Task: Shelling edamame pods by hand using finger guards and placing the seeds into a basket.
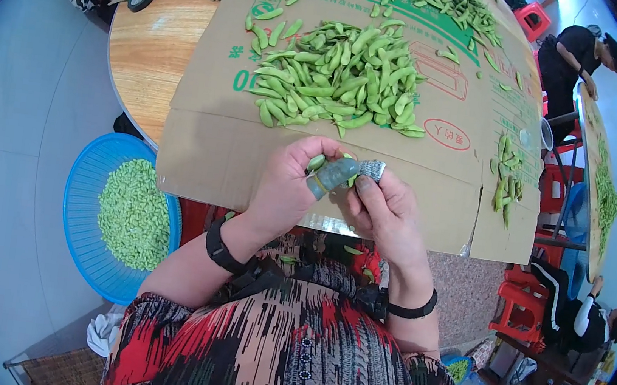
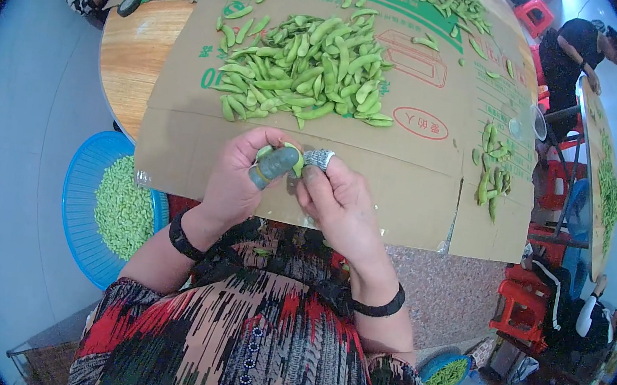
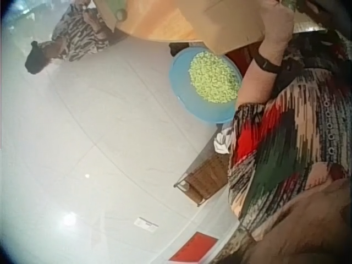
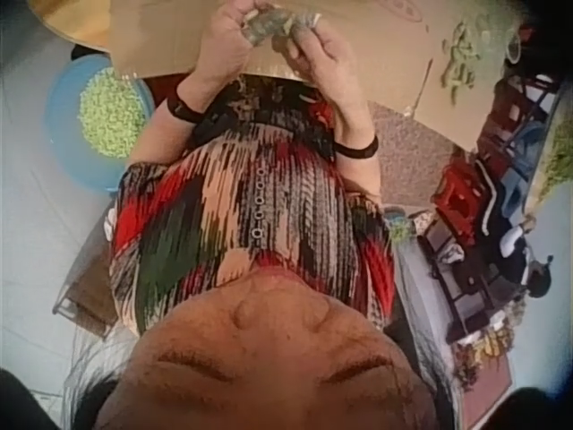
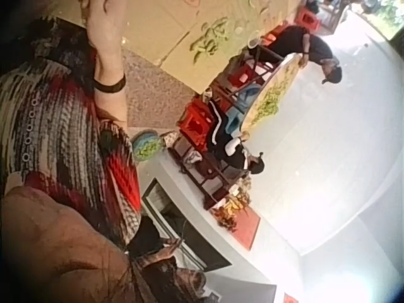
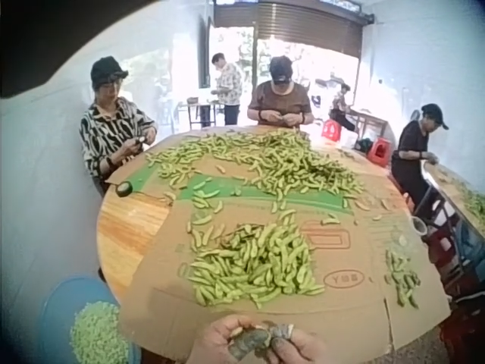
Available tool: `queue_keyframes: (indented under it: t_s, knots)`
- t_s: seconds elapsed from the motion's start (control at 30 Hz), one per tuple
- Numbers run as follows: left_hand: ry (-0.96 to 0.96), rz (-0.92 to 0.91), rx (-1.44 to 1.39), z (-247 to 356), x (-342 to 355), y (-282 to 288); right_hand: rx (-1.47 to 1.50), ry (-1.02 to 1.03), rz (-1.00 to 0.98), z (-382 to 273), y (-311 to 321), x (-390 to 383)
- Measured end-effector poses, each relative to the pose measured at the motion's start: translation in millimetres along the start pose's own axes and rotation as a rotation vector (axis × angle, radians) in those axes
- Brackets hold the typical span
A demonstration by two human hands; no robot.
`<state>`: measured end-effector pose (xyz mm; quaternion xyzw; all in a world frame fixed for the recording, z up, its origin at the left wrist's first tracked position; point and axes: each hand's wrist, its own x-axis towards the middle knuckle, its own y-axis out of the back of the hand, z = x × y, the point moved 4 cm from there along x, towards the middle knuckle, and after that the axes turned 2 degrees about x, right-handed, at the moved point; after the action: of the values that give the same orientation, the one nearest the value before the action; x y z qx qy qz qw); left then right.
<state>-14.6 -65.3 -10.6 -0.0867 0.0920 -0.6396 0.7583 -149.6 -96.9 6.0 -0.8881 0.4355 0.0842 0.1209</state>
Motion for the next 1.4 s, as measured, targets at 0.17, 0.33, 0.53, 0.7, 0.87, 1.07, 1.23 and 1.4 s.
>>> queue_keyframes:
  t_s: [0.17, 0.33, 0.53, 0.7, 0.87, 1.07, 1.23, 1.4]
  knots:
    - [0.223, -0.249, -0.569, -6, 9, 1, 0.497, -0.176, -0.037, -8, -4, -1]
    - [0.235, -0.268, -0.56, -10, 12, -11, 0.109, 0.031, 0.088, 5, 6, 7]
    - [0.019, -0.016, 0.006, -9, 14, -6, 0.51, 0.002, 0.071, 6, 9, 11]
    - [0.025, -0.022, -0.251, -11, 11, 1, 0.069, -0.027, -0.083, -7, 20, 11]
    - [0.1, -0.185, -0.079, -1, 11, -8, -1.107, 0.267, 0.632, -36, 77, 24]
    - [0.226, -0.267, -0.01, 0, 5, -16, -1.208, 0.18, 0.575, -26, 56, 16]
    - [-0.166, -0.402, 0.369, 1, 11, -18, -1.084, 0.349, 0.608, -16, 56, 4]
    - [0.107, -0.141, 0.074, -5, 11, -11, -0.174, 0.218, 0.345, -3, 39, -4]
